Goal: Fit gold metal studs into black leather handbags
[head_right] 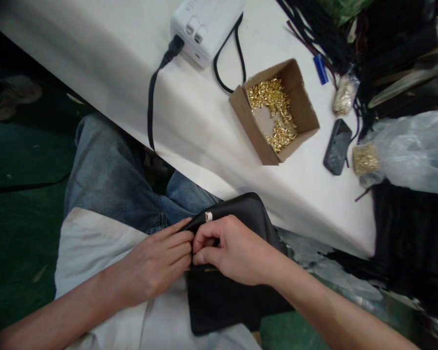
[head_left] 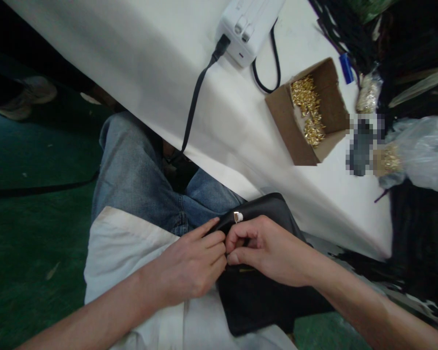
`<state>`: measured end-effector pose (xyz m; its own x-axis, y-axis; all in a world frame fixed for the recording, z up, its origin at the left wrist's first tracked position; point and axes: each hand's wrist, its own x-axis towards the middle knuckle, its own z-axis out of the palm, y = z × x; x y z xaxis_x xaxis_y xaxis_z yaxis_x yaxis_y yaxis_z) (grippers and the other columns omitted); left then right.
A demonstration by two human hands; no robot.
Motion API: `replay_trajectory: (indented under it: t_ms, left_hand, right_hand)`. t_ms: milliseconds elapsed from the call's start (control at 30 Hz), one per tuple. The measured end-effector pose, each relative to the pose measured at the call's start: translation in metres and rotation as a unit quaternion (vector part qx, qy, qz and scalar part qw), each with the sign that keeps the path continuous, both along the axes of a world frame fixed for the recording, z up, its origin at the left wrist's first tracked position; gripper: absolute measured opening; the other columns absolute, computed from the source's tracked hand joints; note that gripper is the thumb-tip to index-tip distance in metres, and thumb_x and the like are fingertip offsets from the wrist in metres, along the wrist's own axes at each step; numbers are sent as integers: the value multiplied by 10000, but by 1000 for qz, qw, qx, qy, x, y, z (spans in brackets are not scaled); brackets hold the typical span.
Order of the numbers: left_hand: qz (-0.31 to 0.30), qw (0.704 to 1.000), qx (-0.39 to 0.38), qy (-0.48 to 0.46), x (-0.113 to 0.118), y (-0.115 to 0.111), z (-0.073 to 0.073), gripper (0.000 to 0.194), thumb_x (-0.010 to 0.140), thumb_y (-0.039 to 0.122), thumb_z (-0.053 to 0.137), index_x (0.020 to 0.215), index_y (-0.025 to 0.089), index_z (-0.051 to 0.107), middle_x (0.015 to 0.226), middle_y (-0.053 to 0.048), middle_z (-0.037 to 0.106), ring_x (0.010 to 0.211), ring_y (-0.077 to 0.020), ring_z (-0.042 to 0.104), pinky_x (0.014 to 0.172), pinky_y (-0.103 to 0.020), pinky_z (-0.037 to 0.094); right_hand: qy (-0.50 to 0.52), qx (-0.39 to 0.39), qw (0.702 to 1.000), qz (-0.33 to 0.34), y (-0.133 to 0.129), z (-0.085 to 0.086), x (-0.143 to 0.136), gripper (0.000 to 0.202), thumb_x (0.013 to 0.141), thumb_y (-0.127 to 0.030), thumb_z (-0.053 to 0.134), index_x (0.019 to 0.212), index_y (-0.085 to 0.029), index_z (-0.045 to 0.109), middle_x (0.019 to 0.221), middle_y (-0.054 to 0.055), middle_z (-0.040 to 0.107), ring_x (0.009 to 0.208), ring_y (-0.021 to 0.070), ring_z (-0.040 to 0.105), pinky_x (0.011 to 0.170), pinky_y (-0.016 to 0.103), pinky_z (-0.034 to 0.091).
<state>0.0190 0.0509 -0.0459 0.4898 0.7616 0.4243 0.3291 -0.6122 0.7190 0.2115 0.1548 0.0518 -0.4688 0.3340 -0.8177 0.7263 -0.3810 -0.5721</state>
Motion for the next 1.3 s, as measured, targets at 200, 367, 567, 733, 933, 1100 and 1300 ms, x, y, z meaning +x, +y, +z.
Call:
replay_trajectory:
  t_ms: [200, 367, 567, 733, 933, 1100, 1300]
  left_hand:
    - [28, 998, -39, -42, 2, -4, -6, 341, 1119, 55, 467, 866, 187, 653, 845, -11, 640, 891, -189, 618, 1334, -461, 479]
    - [26, 997, -53, -54, 2, -5, -7, 304, 1094, 31, 482, 899, 186, 657, 881, -16, 669, 932, -192, 637, 1317, -477, 504]
    - [55, 993, -59, -86, 4, -6, -7, 266, 1049, 20, 513, 896, 193, 645, 830, -13, 641, 952, -204, 648, 1241, -466, 575]
    - [70, 990, -81, -94, 8, -9, -3, 257, 1019, 16, 537, 852, 190, 627, 820, -11, 628, 964, -201, 655, 1236, -464, 581]
    - [116, 983, -102, -102, 17, -14, 3, 232, 969, 1, 567, 840, 181, 637, 828, -30, 650, 952, -214, 671, 1176, -459, 620]
    - [139, 981, -92, -98, 17, -17, 6, 370, 985, -16, 573, 1310, 98, 708, 1019, -62, 776, 1062, -215, 718, 1218, -454, 590]
    - [98, 989, -46, -100, 11, -15, -2, 218, 1045, 12, 615, 918, 175, 681, 813, 16, 694, 986, -186, 666, 1285, -456, 507]
  right_hand:
    - [-11, 82, 995, 47, -5, 7, -9, 224, 872, -4, 720, 779, -205, 752, 675, -58, 682, 619, 128, 607, 549, 212, 428]
    - [-24, 188, 980, 62, -14, 13, -12, 313, 823, 103, 765, 813, -209, 735, 789, -57, 715, 676, 129, 638, 619, 232, 467]
    - [51, 280, 956, 65, -32, 15, 0, 253, 1016, 18, 703, 928, -215, 750, 931, -17, 757, 851, 156, 712, 780, 276, 540]
    - [77, 343, 923, 155, -43, 27, 12, 204, 1141, -88, 560, 1140, -191, 737, 1097, 61, 766, 963, 215, 704, 826, 344, 578]
    - [49, 389, 885, 253, -49, 31, 16, 150, 1150, -143, 583, 1199, -175, 722, 1106, 66, 759, 928, 241, 692, 751, 380, 568]
    - [75, 473, 842, 248, -59, 23, 21, 266, 1135, -44, 492, 1243, -106, 727, 1120, 108, 782, 951, 252, 706, 828, 395, 580]
    - [90, 486, 853, 166, -70, 14, 22, 194, 1125, -20, 597, 994, -125, 694, 1034, 96, 775, 892, 204, 700, 806, 360, 561]
